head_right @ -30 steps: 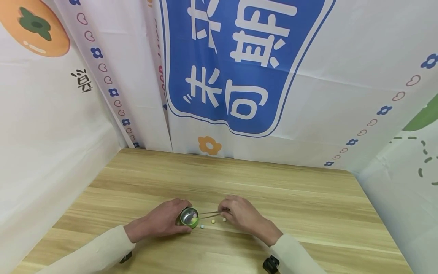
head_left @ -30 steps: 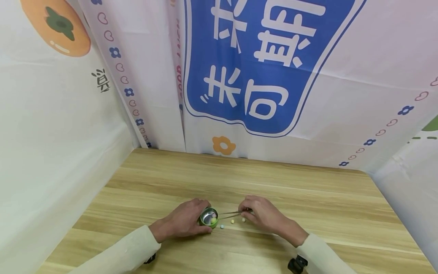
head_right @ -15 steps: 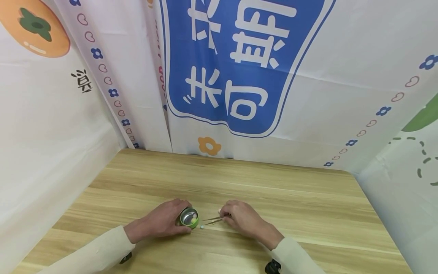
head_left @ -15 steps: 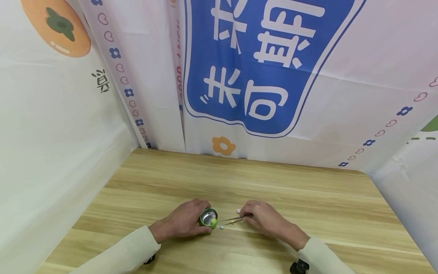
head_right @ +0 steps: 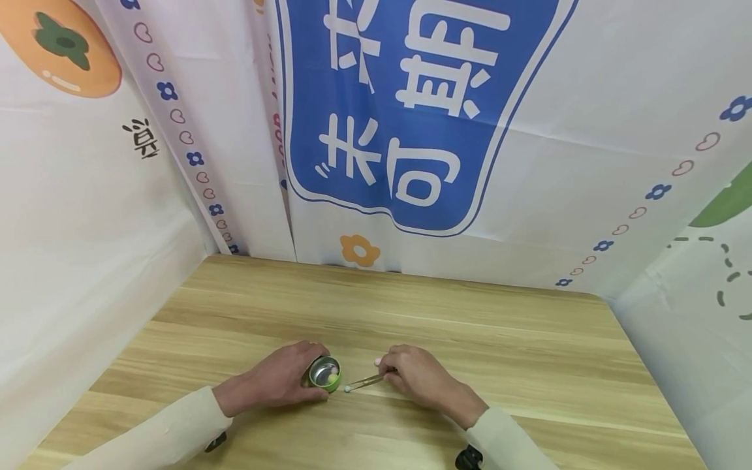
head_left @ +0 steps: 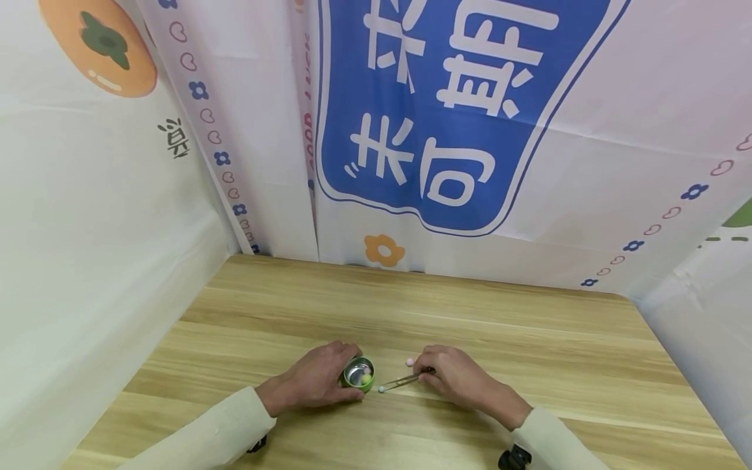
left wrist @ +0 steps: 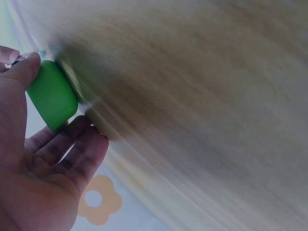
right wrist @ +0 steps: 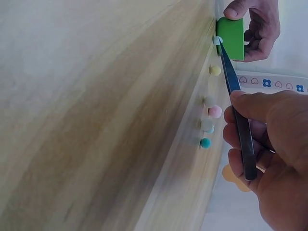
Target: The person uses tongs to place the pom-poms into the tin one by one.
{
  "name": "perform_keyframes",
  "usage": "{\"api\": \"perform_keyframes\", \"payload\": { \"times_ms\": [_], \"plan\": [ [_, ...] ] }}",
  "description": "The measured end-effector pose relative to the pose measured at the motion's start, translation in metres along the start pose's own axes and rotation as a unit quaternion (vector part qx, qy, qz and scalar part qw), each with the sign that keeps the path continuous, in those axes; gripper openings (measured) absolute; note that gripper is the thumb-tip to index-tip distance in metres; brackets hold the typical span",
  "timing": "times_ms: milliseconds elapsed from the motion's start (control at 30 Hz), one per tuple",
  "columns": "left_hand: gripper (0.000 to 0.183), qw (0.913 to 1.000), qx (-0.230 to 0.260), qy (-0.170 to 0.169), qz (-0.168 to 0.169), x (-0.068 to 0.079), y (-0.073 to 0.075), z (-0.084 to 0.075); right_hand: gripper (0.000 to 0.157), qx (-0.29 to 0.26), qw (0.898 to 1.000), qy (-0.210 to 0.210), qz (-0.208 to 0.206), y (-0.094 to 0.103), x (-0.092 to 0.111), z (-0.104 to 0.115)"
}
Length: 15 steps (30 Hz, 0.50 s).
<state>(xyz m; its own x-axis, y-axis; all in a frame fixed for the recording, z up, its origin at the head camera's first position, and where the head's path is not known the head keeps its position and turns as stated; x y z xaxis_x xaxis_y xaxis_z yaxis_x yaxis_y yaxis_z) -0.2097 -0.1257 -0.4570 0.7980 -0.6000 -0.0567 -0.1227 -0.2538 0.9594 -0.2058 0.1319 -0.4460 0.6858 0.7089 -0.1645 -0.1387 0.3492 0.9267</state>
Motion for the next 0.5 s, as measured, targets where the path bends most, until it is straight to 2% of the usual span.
{"api": "perform_keyframes", "payload": {
  "times_ms": [500],
  "plan": [
    [0.056, 1.0, 0.001, -0.001, -0.001, -0.0009, 0.0023, -0.0022, 0.008, 0.002, 1.0, 0.002, -0.006, -0.0002, 0.0041, -0.0013]
  ]
}}
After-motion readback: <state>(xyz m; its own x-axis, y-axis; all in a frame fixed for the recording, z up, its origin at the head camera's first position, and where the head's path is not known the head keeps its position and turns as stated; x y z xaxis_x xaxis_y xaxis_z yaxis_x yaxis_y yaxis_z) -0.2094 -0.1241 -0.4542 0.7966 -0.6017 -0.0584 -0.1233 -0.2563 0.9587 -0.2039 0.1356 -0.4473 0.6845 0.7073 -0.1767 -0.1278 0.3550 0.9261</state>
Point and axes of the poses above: each hand's wrist, its own x-axis away from the middle knuckle, its own y-axis out of the back of the hand, z = x × y, the point moved 3 cm from there along -x, towards the middle knuckle, and after that the axes turned 4 degrees about y, right-handed, at the moved point
